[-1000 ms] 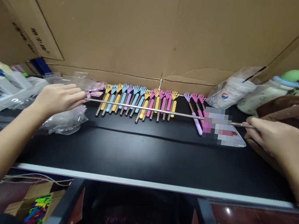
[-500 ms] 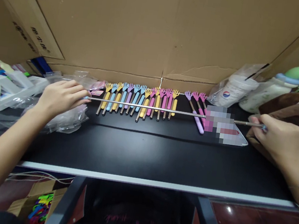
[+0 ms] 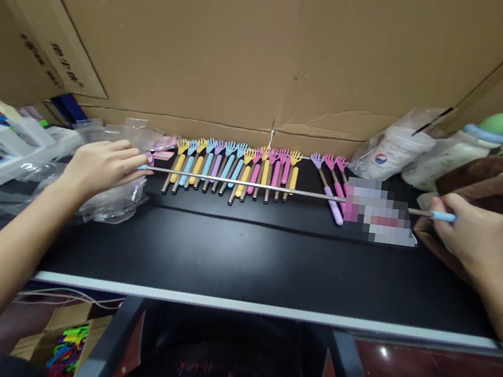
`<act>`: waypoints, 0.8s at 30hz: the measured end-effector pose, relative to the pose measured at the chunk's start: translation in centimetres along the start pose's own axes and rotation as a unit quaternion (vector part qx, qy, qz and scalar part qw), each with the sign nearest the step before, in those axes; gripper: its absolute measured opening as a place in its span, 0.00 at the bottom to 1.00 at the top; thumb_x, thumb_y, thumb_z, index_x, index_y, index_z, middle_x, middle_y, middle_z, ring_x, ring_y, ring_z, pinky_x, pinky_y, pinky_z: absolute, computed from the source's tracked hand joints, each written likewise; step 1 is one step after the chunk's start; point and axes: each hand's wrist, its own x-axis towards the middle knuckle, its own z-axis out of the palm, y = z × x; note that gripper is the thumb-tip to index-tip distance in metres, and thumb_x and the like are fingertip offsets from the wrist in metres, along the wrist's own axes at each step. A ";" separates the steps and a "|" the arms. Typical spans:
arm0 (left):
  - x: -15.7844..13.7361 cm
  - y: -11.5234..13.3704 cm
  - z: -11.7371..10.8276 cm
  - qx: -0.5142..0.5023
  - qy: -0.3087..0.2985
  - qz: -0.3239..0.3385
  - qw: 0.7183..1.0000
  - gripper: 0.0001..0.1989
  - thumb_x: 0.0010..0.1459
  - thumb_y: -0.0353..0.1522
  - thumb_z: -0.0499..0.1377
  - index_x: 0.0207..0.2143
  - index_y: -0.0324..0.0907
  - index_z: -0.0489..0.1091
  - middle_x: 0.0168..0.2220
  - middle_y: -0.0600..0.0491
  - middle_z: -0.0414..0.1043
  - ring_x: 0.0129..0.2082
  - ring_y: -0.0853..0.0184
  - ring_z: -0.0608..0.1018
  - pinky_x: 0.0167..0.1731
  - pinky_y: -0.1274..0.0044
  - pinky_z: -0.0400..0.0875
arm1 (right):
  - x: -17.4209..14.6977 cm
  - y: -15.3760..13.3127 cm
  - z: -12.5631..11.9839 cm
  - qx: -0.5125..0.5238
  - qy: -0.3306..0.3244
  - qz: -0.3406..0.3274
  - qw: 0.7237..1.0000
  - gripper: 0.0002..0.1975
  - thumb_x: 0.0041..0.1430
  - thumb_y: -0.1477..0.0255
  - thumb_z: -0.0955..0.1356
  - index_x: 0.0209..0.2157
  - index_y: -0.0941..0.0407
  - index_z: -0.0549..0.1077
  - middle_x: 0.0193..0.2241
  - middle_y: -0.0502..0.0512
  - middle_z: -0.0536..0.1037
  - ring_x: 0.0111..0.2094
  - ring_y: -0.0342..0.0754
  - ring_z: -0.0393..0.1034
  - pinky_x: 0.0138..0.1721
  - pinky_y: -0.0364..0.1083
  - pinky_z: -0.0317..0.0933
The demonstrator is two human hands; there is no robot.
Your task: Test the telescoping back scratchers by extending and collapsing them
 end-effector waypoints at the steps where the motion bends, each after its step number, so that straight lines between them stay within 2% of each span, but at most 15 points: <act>1: 0.1 0.0 0.0 0.007 -0.003 0.002 1.000 0.18 0.68 0.42 0.45 0.30 0.44 0.66 0.26 0.53 0.68 0.33 0.63 0.67 0.27 0.74 0.55 | -0.1 -0.1 0.1 -0.005 0.012 0.002 1.000 0.26 0.66 0.58 0.49 0.36 0.56 0.72 0.21 0.59 0.71 0.19 0.44 0.48 0.25 0.45 0.34; 5: 0.5 0.3 -0.4 0.042 -0.022 -0.011 0.999 0.17 0.67 0.37 0.44 0.32 0.42 0.67 0.30 0.49 0.69 0.35 0.60 0.67 0.33 0.72 0.57 | -0.2 -0.1 0.7 -0.007 0.022 -0.008 1.000 0.28 0.65 0.56 0.48 0.33 0.56 0.71 0.20 0.57 0.70 0.19 0.45 0.49 0.24 0.44 0.33; 10: 1.0 0.8 -0.9 0.035 -0.057 -0.039 0.997 0.18 0.67 0.37 0.42 0.33 0.42 0.67 0.33 0.48 0.70 0.37 0.59 0.68 0.34 0.71 0.56 | -0.1 0.2 1.2 0.004 0.038 -0.027 0.999 0.26 0.64 0.57 0.50 0.31 0.55 0.71 0.20 0.57 0.69 0.18 0.45 0.47 0.23 0.44 0.33; 16: 1.2 1.1 -0.7 -0.013 -0.123 -0.088 0.988 0.21 0.67 0.40 0.41 0.33 0.41 0.68 0.30 0.48 0.69 0.38 0.59 0.69 0.28 0.73 0.54 | 0.0 0.0 0.7 0.010 0.028 -0.047 0.998 0.23 0.63 0.58 0.53 0.31 0.56 0.70 0.20 0.56 0.69 0.18 0.44 0.44 0.22 0.44 0.33; 24: 1.5 1.6 -1.6 -0.054 -0.193 -0.205 0.958 0.15 0.65 0.39 0.46 0.39 0.40 0.68 0.37 0.48 0.70 0.37 0.61 0.72 0.23 0.78 0.48 | -0.1 0.0 0.7 0.000 0.052 -0.063 0.997 0.22 0.64 0.58 0.53 0.29 0.55 0.68 0.20 0.54 0.68 0.18 0.43 0.41 0.22 0.43 0.33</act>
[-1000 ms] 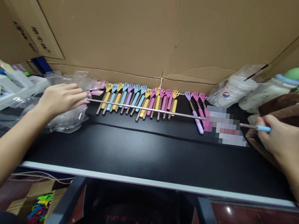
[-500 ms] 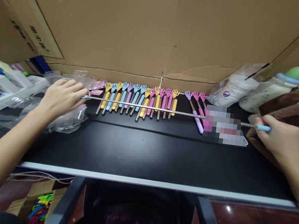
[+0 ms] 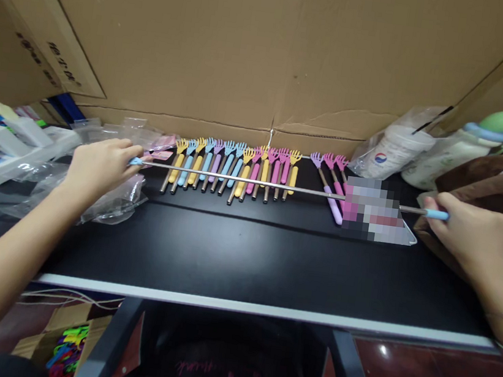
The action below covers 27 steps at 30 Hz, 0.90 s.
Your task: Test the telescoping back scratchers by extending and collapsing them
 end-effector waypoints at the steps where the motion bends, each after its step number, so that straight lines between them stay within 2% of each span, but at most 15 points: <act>1: 0.0 0.0 -0.1 0.004 -0.003 -0.003 1.000 0.16 0.65 0.39 0.46 0.39 0.40 0.68 0.37 0.48 0.70 0.37 0.61 0.73 0.22 0.78 0.47 | 0.0 0.0 0.0 0.000 0.002 -0.003 1.000 0.22 0.64 0.58 0.53 0.28 0.55 0.68 0.20 0.54 0.68 0.18 0.43 0.41 0.22 0.43 0.33; 5: -0.1 0.0 0.0 0.011 0.000 0.017 1.000 0.18 0.66 0.40 0.43 0.40 0.41 0.69 0.37 0.48 0.71 0.38 0.61 0.74 0.22 0.78 0.46 | 0.1 0.0 -0.2 -0.007 -0.009 -0.004 1.000 0.22 0.65 0.58 0.53 0.29 0.55 0.68 0.20 0.54 0.68 0.17 0.42 0.42 0.22 0.43 0.32; 13: -0.3 -0.4 0.3 0.024 -0.005 0.027 0.999 0.20 0.66 0.39 0.42 0.43 0.42 0.72 0.40 0.46 0.74 0.40 0.57 0.75 0.23 0.76 0.48 | 0.0 -0.4 -0.7 -0.005 -0.013 -0.011 1.000 0.24 0.65 0.58 0.51 0.32 0.55 0.71 0.20 0.57 0.71 0.19 0.45 0.55 0.21 0.43 0.34; 16: 0.0 0.6 -0.2 0.019 -0.008 0.026 0.999 0.21 0.66 0.39 0.42 0.42 0.42 0.73 0.41 0.46 0.75 0.40 0.57 0.76 0.23 0.76 0.49 | 0.1 -1.6 -1.4 0.012 -0.007 -0.017 1.000 0.24 0.65 0.58 0.52 0.31 0.55 0.71 0.19 0.57 0.71 0.19 0.45 0.57 0.22 0.43 0.34; 21: 0.7 3.4 -1.6 -0.002 0.016 0.040 0.999 0.22 0.68 0.41 0.41 0.47 0.45 0.72 0.44 0.47 0.76 0.41 0.57 0.77 0.24 0.76 0.51 | 0.4 -4.3 -3.8 0.047 -0.027 -0.061 0.997 0.23 0.64 0.58 0.54 0.35 0.54 0.74 0.19 0.57 0.72 0.19 0.45 0.58 0.22 0.43 0.33; 27: 0.5 4.4 -1.9 -0.024 0.030 0.058 0.998 0.21 0.68 0.42 0.43 0.44 0.44 0.72 0.43 0.46 0.76 0.40 0.57 0.78 0.23 0.75 0.49 | -0.1 -4.0 -4.4 0.069 -0.009 -0.067 0.995 0.21 0.63 0.59 0.54 0.30 0.53 0.72 0.17 0.56 0.69 0.18 0.46 0.55 0.22 0.43 0.33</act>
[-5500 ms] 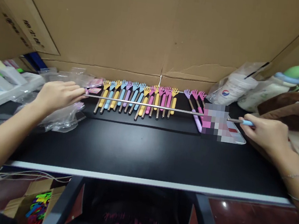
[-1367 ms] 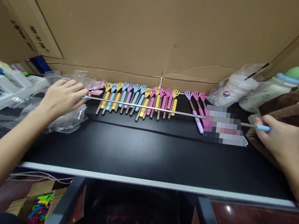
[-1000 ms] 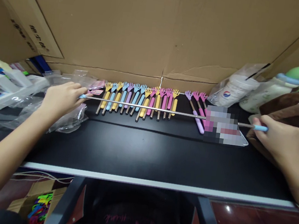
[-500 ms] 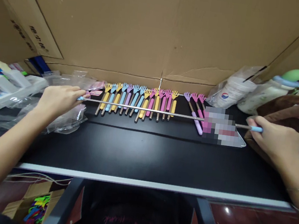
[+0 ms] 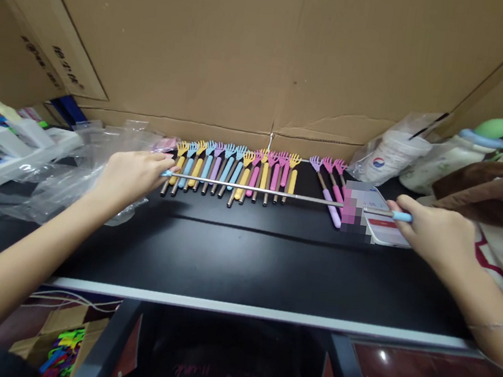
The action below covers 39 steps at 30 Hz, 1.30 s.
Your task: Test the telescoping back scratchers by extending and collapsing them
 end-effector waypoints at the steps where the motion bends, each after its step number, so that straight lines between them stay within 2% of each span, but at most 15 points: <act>1: 0.0 0.0 0.1 -0.005 -0.001 -0.004 1.000 0.21 0.67 0.42 0.43 0.43 0.44 0.73 0.43 0.46 0.76 0.40 0.56 0.77 0.23 0.75 0.49 | -0.1 0.1 0.1 0.003 0.000 -0.001 1.000 0.21 0.63 0.59 0.54 0.30 0.53 0.71 0.17 0.55 0.68 0.18 0.46 0.54 0.22 0.43 0.33; 8: 0.6 -0.2 0.7 -0.102 0.002 -0.028 0.994 0.18 0.63 0.43 0.47 0.40 0.47 0.74 0.42 0.48 0.76 0.41 0.55 0.77 0.26 0.74 0.56 | 0.2 0.7 1.2 0.021 -0.020 -0.011 1.000 0.21 0.61 0.57 0.55 0.29 0.53 0.71 0.17 0.55 0.69 0.19 0.45 0.57 0.22 0.42 0.35; 11: 0.7 -0.9 0.8 -0.180 0.000 -0.025 0.983 0.17 0.59 0.45 0.50 0.40 0.48 0.74 0.45 0.50 0.75 0.44 0.56 0.76 0.31 0.74 0.61 | 0.3 1.4 1.8 0.047 0.005 -0.010 0.999 0.20 0.60 0.55 0.56 0.28 0.53 0.70 0.18 0.54 0.70 0.19 0.45 0.59 0.21 0.41 0.36; 15: 0.7 -1.7 0.9 -0.309 -0.025 -0.013 0.951 0.20 0.55 0.50 0.53 0.38 0.46 0.73 0.44 0.52 0.75 0.45 0.57 0.75 0.40 0.74 0.65 | 0.1 1.9 2.1 0.095 0.062 0.007 0.994 0.25 0.59 0.50 0.55 0.24 0.54 0.68 0.17 0.53 0.68 0.19 0.45 0.59 0.21 0.41 0.37; 18: 0.8 -1.9 0.8 -0.410 -0.039 -0.005 0.911 0.20 0.58 0.49 0.51 0.38 0.43 0.71 0.44 0.52 0.75 0.45 0.60 0.75 0.46 0.74 0.64 | 0.0 1.7 1.8 0.128 0.098 0.004 0.987 0.27 0.59 0.48 0.54 0.22 0.54 0.67 0.16 0.53 0.67 0.19 0.45 0.59 0.21 0.41 0.38; 20: 0.7 -1.8 0.7 -0.431 -0.032 -0.016 0.902 0.20 0.61 0.47 0.49 0.38 0.42 0.70 0.43 0.51 0.75 0.45 0.61 0.74 0.47 0.74 0.63 | 0.0 1.5 1.6 0.133 0.113 0.002 0.985 0.28 0.59 0.48 0.54 0.22 0.54 0.66 0.15 0.53 0.66 0.19 0.45 0.59 0.21 0.41 0.38; 25: 0.4 -1.7 1.0 -0.435 -0.008 -0.040 0.899 0.18 0.63 0.44 0.48 0.40 0.40 0.69 0.45 0.50 0.74 0.46 0.62 0.73 0.46 0.75 0.62 | -0.1 1.3 1.4 0.110 0.110 -0.005 0.988 0.29 0.61 0.48 0.52 0.22 0.54 0.65 0.16 0.53 0.66 0.19 0.45 0.59 0.21 0.42 0.37; 27: 0.3 -1.7 1.3 -0.439 -0.018 -0.063 0.896 0.20 0.62 0.45 0.48 0.43 0.41 0.69 0.45 0.50 0.73 0.42 0.64 0.73 0.42 0.76 0.63 | -0.1 1.3 1.5 0.104 0.106 -0.002 0.989 0.29 0.61 0.48 0.52 0.23 0.54 0.65 0.16 0.53 0.66 0.19 0.45 0.59 0.22 0.42 0.37; 30: 0.2 -1.8 1.6 -0.459 -0.063 -0.094 0.881 0.22 0.62 0.47 0.47 0.44 0.41 0.68 0.34 0.53 0.73 0.29 0.68 0.70 0.31 0.78 0.62 | 0.0 1.3 1.7 0.101 0.102 0.001 0.990 0.29 0.61 0.47 0.51 0.24 0.54 0.66 0.16 0.53 0.66 0.19 0.44 0.59 0.21 0.42 0.37; 32: 0.2 -1.9 1.6 -0.472 -0.072 -0.105 0.872 0.22 0.62 0.47 0.46 0.42 0.40 0.68 0.27 0.55 0.68 0.24 0.70 0.67 0.27 0.79 0.61 | 0.0 1.4 1.8 0.098 0.100 0.002 0.990 0.28 0.60 0.48 0.52 0.25 0.54 0.67 0.16 0.53 0.67 0.19 0.45 0.59 0.21 0.42 0.37; 35: 0.2 -2.0 1.4 -0.492 -0.052 -0.121 0.861 0.19 0.62 0.44 0.47 0.39 0.40 0.67 0.27 0.56 0.63 0.23 0.72 0.64 0.26 0.80 0.60 | 0.0 1.4 1.9 0.101 0.087 0.002 0.991 0.23 0.59 0.52 0.56 0.27 0.53 0.70 0.17 0.53 0.69 0.20 0.46 0.61 0.21 0.41 0.38; 39: 0.3 -2.2 1.1 -0.539 -0.034 -0.133 0.831 0.15 0.61 0.42 0.49 0.39 0.40 0.66 0.29 0.55 0.61 0.25 0.72 0.63 0.25 0.81 0.60 | 0.0 1.7 2.0 0.139 0.054 -0.018 0.989 0.16 0.54 0.58 0.59 0.29 0.53 0.71 0.22 0.55 0.73 0.24 0.47 0.66 0.21 0.41 0.41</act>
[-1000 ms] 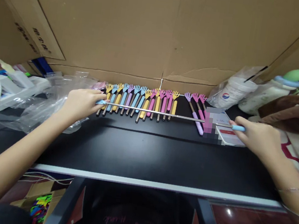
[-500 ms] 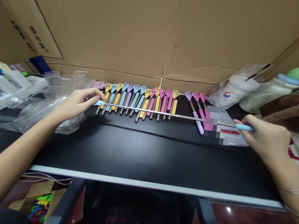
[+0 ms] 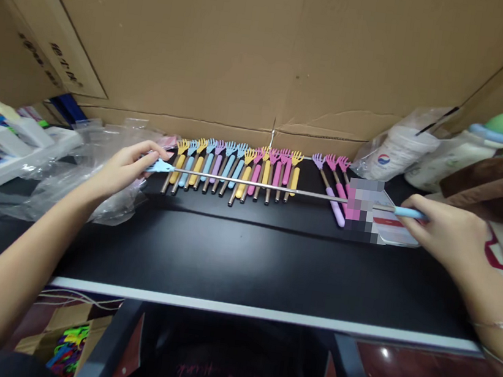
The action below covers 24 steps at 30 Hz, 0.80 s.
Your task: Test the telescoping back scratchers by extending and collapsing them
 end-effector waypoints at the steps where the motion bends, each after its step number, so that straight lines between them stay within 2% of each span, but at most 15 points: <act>1: 0.0 0.0 -0.1 -0.012 0.009 -0.007 1.000 0.14 0.60 0.41 0.49 0.39 0.41 0.66 0.29 0.55 0.61 0.25 0.72 0.62 0.24 0.82 0.60 | 0.0 0.1 0.0 0.007 0.001 0.010 1.000 0.16 0.53 0.58 0.59 0.29 0.53 0.72 0.22 0.55 0.74 0.25 0.48 0.66 0.22 0.42 0.42; 4: 0.1 0.1 -0.2 -0.024 0.032 -0.019 0.999 0.13 0.59 0.40 0.49 0.36 0.40 0.65 0.28 0.55 0.60 0.26 0.72 0.62 0.25 0.81 0.60 | 0.1 0.2 -0.1 0.005 0.019 0.059 0.998 0.18 0.55 0.56 0.59 0.29 0.54 0.72 0.23 0.56 0.74 0.25 0.48 0.66 0.22 0.42 0.40; 8: 0.0 0.0 0.1 0.030 0.038 -0.001 0.999 0.14 0.61 0.40 0.47 0.37 0.40 0.66 0.27 0.56 0.59 0.25 0.71 0.62 0.26 0.80 0.60 | -0.1 0.3 0.2 -0.033 0.012 0.090 0.995 0.22 0.57 0.52 0.58 0.28 0.53 0.72 0.20 0.55 0.72 0.22 0.48 0.62 0.22 0.43 0.37; 12: -0.2 -0.3 0.6 0.102 0.047 0.036 0.993 0.16 0.61 0.40 0.46 0.39 0.39 0.67 0.31 0.54 0.65 0.29 0.69 0.65 0.34 0.78 0.61 | -0.4 0.0 0.4 -0.065 -0.018 0.083 0.994 0.22 0.59 0.53 0.57 0.31 0.52 0.73 0.18 0.54 0.69 0.20 0.47 0.58 0.22 0.42 0.36; 16: -0.2 -0.4 0.6 0.100 0.074 0.072 0.990 0.15 0.62 0.38 0.46 0.38 0.38 0.66 0.35 0.53 0.68 0.35 0.67 0.68 0.40 0.78 0.61 | -0.4 -0.7 -0.1 -0.079 -0.061 0.079 0.992 0.21 0.60 0.54 0.56 0.32 0.53 0.73 0.18 0.54 0.68 0.19 0.46 0.56 0.23 0.42 0.36; 21: -0.6 0.0 0.7 0.101 0.090 0.076 0.988 0.13 0.63 0.37 0.46 0.38 0.39 0.66 0.33 0.54 0.66 0.33 0.68 0.67 0.37 0.78 0.60 | -0.3 -1.5 -0.4 -0.094 -0.085 0.070 0.989 0.21 0.60 0.56 0.56 0.33 0.52 0.73 0.18 0.54 0.68 0.19 0.46 0.56 0.22 0.42 0.36; 24: -0.9 1.1 1.6 0.105 0.073 0.076 0.989 0.14 0.63 0.38 0.46 0.38 0.40 0.66 0.30 0.55 0.66 0.29 0.69 0.65 0.33 0.78 0.59 | -0.3 -2.4 -0.4 -0.086 -0.100 0.060 0.989 0.18 0.59 0.56 0.58 0.35 0.51 0.74 0.18 0.54 0.68 0.20 0.47 0.58 0.22 0.42 0.37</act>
